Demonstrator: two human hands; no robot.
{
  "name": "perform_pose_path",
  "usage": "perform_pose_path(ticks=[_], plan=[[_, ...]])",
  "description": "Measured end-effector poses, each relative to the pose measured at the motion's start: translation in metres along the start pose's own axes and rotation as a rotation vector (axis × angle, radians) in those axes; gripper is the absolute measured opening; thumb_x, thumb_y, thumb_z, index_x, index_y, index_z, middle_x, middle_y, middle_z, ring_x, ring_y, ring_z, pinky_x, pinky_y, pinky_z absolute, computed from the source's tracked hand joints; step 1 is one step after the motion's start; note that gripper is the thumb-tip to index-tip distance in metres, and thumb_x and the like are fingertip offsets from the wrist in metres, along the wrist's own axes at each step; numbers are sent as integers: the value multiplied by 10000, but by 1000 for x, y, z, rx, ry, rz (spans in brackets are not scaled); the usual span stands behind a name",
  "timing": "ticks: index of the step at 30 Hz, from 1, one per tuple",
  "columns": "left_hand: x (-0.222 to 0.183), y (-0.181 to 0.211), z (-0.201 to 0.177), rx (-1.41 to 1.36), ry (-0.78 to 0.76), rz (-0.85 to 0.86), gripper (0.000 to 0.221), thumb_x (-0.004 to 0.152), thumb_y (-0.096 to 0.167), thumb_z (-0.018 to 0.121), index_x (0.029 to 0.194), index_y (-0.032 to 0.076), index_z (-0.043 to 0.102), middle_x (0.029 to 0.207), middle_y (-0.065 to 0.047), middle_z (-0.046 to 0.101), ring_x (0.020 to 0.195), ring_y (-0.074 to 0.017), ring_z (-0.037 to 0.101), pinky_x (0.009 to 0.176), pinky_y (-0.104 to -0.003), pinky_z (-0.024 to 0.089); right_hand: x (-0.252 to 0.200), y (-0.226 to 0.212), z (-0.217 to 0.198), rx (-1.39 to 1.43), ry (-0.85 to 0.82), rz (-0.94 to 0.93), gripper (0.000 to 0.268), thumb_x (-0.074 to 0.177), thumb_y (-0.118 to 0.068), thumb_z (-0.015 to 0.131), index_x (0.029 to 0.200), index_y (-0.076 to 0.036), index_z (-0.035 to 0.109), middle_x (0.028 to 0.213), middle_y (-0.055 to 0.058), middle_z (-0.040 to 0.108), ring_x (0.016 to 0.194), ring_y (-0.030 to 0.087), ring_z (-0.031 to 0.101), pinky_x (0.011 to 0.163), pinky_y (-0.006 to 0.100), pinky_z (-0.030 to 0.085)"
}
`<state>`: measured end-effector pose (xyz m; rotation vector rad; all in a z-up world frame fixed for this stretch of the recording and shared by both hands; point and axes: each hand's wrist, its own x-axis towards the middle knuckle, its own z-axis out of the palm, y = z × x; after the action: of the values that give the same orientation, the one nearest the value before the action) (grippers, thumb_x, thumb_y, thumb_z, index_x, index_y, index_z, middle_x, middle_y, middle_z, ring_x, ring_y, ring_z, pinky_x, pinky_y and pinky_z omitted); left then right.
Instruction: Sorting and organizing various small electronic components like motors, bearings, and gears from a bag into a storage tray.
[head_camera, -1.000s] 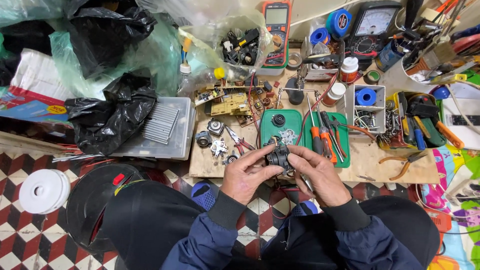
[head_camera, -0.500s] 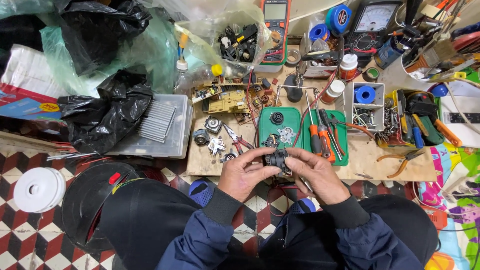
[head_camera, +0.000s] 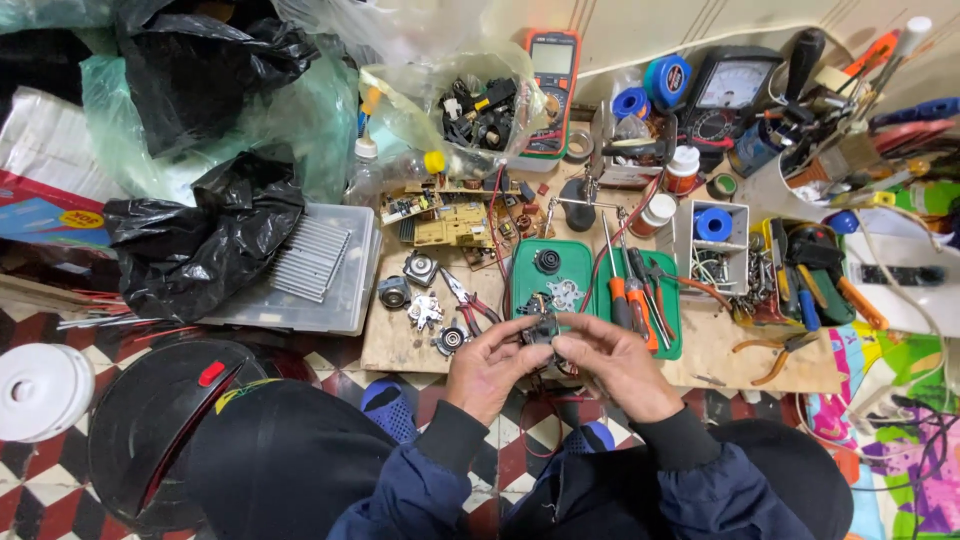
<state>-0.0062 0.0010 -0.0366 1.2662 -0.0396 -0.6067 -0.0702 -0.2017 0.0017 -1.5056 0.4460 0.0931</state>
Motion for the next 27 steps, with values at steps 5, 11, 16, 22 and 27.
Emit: perform_pose_path(ticks=[5, 11, 16, 22, 27], plan=[[5, 5, 2, -186, 84, -8, 613, 838, 186, 1000, 1415, 132, 802, 1060, -178, 857, 965, -121, 779, 955, -300, 694, 28, -23, -8, 8, 17, -35, 452, 990, -126, 798, 1394, 57, 711, 1026, 204, 820, 350, 111, 492, 278, 226, 338], [9, 4, -5, -224, 109, 117, 671, 800, 163, 1018, 1415, 69, 766, 1313, -217, 801, 1153, -193, 767, 1077, -369, 646, 45, -3, -8, -2, -57, 17, 445, 992, -139, 789, 1395, 37, 723, 1089, 204, 830, 353, 128, 514, 231, 218, 335], [5, 6, -6, -213, 136, 118, 641, 767, 164, 1038, 1357, 77, 804, 1298, -188, 780, 1117, -197, 761, 1062, -356, 650, 42, -2, 1, 0, -106, 13, 459, 992, -109, 771, 1414, 57, 702, 1074, 226, 843, 332, 125, 504, 202, 212, 323], [3, 6, -12, -86, 131, 148, 603, 787, 215, 1034, 1348, 117, 837, 1243, -159, 690, 1138, -228, 724, 1082, -398, 642, 44, 10, 2, -5, -106, -26, 397, 1014, -90, 751, 1375, 72, 730, 1022, 247, 843, 323, 167, 542, 187, 231, 339], [-4, 15, -16, -44, 28, 93, 701, 897, 300, 957, 1533, 131, 717, 1416, -339, 674, 1303, -345, 658, 1158, -499, 569, 40, -5, -2, 2, -65, -32, 399, 1063, -188, 721, 1385, 48, 732, 649, 184, 730, 328, 159, 509, 207, 224, 328]])
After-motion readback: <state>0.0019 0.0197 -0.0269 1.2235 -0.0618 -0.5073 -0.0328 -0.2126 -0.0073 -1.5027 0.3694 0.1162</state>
